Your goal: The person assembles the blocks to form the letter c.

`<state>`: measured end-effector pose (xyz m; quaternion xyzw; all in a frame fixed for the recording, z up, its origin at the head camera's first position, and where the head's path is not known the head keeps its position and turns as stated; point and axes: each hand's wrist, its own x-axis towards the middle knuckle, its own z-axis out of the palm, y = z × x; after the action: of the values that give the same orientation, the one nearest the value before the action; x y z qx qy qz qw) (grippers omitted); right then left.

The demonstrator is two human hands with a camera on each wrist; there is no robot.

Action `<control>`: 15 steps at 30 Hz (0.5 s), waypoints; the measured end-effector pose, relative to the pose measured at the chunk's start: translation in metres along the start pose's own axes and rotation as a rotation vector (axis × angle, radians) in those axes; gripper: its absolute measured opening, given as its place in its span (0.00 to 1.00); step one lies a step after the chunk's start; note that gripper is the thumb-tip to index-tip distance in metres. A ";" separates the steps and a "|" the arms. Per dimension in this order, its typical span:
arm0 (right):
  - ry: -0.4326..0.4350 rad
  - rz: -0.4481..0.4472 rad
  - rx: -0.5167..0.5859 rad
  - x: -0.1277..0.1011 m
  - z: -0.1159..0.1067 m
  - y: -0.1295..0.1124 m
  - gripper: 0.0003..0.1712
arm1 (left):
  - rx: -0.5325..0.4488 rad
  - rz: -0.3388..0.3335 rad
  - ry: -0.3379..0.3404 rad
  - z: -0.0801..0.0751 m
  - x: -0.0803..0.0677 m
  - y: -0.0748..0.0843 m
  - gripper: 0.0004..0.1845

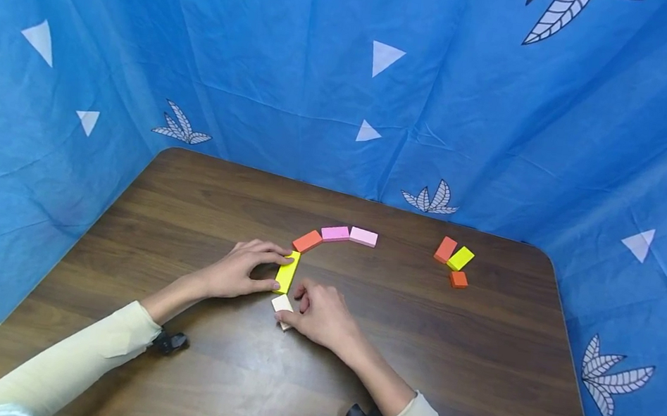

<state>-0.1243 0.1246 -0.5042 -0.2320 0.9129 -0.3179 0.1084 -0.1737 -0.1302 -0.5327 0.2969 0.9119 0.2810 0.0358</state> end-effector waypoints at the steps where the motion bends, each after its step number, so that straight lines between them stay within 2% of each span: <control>1: 0.008 0.013 0.000 0.000 -0.003 0.002 0.23 | -0.002 0.001 0.002 0.000 0.000 0.000 0.28; 7: 0.063 0.097 -0.011 -0.006 -0.025 0.026 0.19 | 0.006 0.005 0.003 0.001 0.000 0.000 0.29; 15: 0.168 0.198 -0.010 -0.020 -0.062 0.080 0.18 | -0.002 0.005 0.002 0.001 -0.001 0.001 0.29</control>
<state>-0.1566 0.2229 -0.5055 -0.1140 0.9387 -0.3194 0.0612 -0.1717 -0.1297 -0.5331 0.2988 0.9109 0.2824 0.0348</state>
